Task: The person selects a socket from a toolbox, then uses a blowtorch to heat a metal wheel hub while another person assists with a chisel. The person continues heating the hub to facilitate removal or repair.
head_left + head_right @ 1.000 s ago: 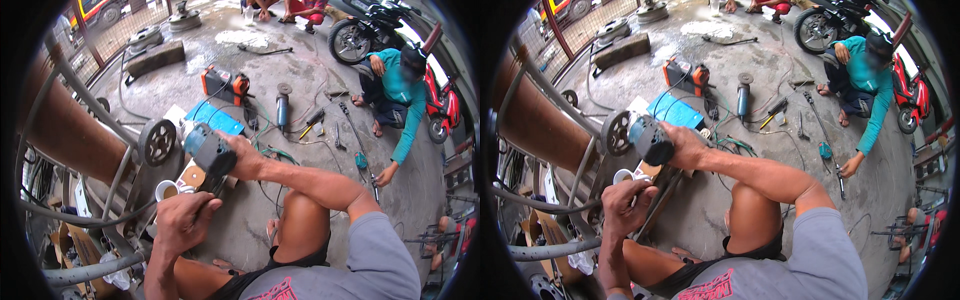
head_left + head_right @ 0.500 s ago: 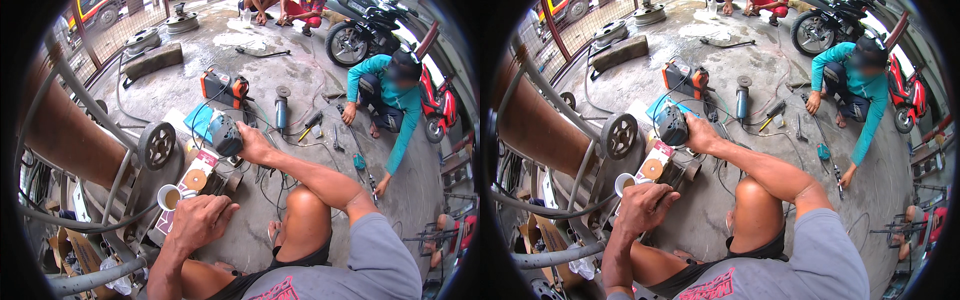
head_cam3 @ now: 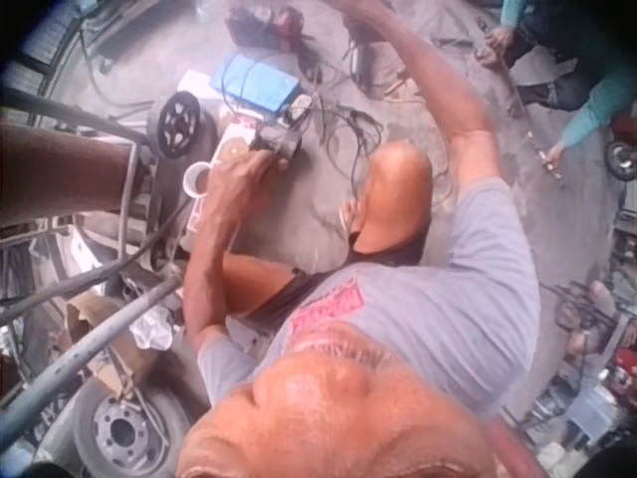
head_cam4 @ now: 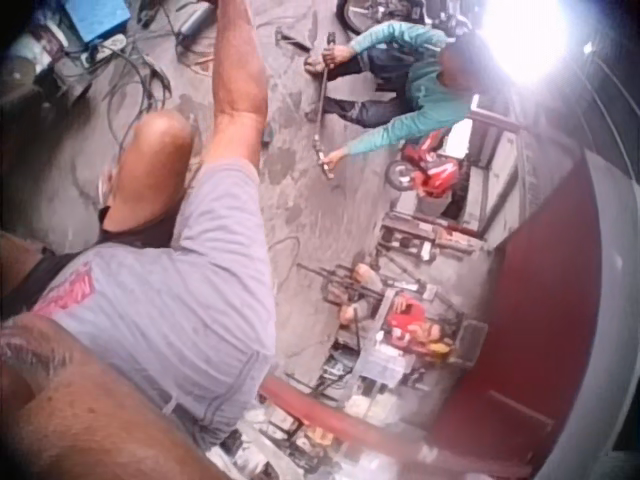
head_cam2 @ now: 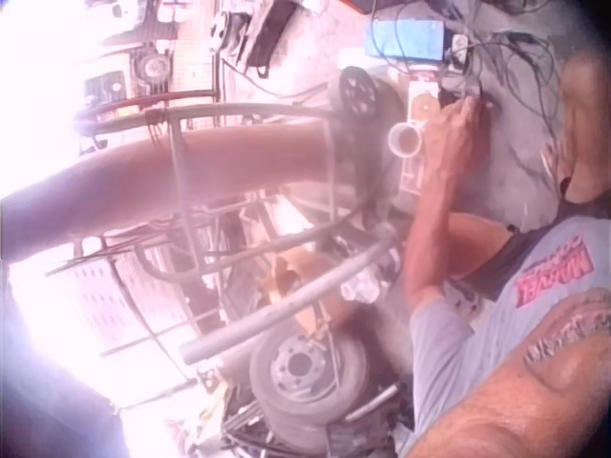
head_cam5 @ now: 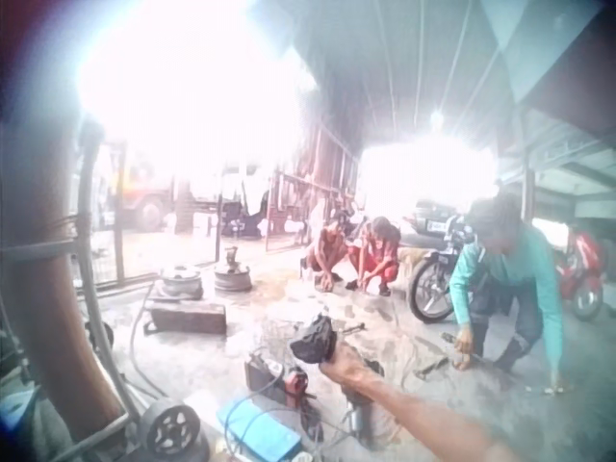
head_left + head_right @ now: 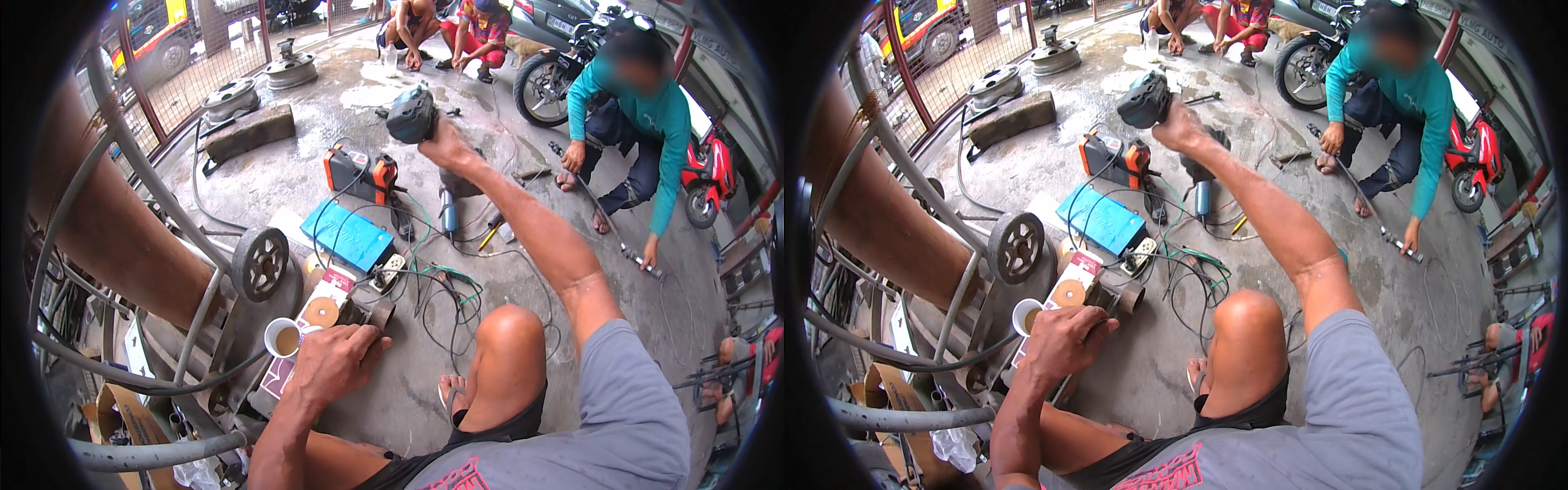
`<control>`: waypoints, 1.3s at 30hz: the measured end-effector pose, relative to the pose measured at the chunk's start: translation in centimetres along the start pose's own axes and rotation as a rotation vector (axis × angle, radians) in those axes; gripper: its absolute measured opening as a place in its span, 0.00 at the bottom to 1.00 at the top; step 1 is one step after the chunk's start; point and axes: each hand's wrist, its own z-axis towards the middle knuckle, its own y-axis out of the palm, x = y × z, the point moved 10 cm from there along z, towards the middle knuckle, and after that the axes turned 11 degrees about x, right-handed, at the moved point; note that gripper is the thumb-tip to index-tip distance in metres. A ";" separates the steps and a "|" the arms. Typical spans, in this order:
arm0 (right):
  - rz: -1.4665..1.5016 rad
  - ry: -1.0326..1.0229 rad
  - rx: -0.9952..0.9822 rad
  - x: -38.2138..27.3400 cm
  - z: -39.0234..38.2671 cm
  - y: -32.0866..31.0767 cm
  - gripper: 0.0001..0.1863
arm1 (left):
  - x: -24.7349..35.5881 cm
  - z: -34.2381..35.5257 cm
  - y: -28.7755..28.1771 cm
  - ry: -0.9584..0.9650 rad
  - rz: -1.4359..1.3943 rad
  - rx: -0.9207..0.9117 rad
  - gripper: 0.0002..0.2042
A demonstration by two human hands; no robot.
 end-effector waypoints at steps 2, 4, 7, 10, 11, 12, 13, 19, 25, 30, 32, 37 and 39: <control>-0.032 -0.031 0.031 -1.4 1.8 -0.8 0.33 | -0.4 -0.5 -0.5 -0.015 0.048 -0.022 0.11; -0.063 -0.088 0.070 0.5 4.9 -1.4 0.32 | -0.5 -0.3 0.0 -0.014 0.035 -0.023 0.12; -0.097 -0.205 0.135 4.2 8.9 -4.3 0.31 | 0.5 0.2 1.5 0.014 -0.025 -0.013 0.12; -0.031 -0.225 0.160 2.2 9.0 -3.3 0.30 | -0.3 -0.5 1.2 0.001 0.026 -0.045 0.13; -0.010 -0.206 0.155 0.8 8.7 -2.5 0.30 | -0.8 -0.9 0.9 -0.009 0.053 -0.063 0.13; 0.007 -0.204 0.185 1.1 8.6 -3.1 0.28 | -0.5 -0.8 1.1 -0.002 0.045 -0.065 0.13; 0.021 -0.203 0.214 1.3 8.5 -3.7 0.27 | -0.2 -0.6 1.3 0.007 0.034 -0.066 0.13; -0.060 -0.078 0.080 0.7 4.3 -2.8 0.31 | 0.2 -0.7 0.6 -0.014 0.045 -0.035 0.11; -0.175 -0.023 -0.024 1.3 -1.2 0.7 0.33 | 1.3 -0.8 -0.1 0.039 0.067 -0.040 0.13; -0.173 -0.019 -0.232 3.3 -5.8 8.3 0.35 | 2.8 -0.7 0.4 0.106 0.070 -0.079 0.13; -0.210 -0.064 -0.292 4.5 -7.5 11.4 0.36 | 2.8 -0.7 0.9 0.100 0.049 -0.087 0.13; -0.274 -0.063 -0.509 6.2 -11.7 19.0 0.36 | 2.1 -0.3 0.7 0.092 0.074 -0.077 0.12; -0.330 -0.061 -0.573 6.4 -13.8 21.1 0.35 | 1.5 -0.6 0.5 0.081 0.080 -0.076 0.12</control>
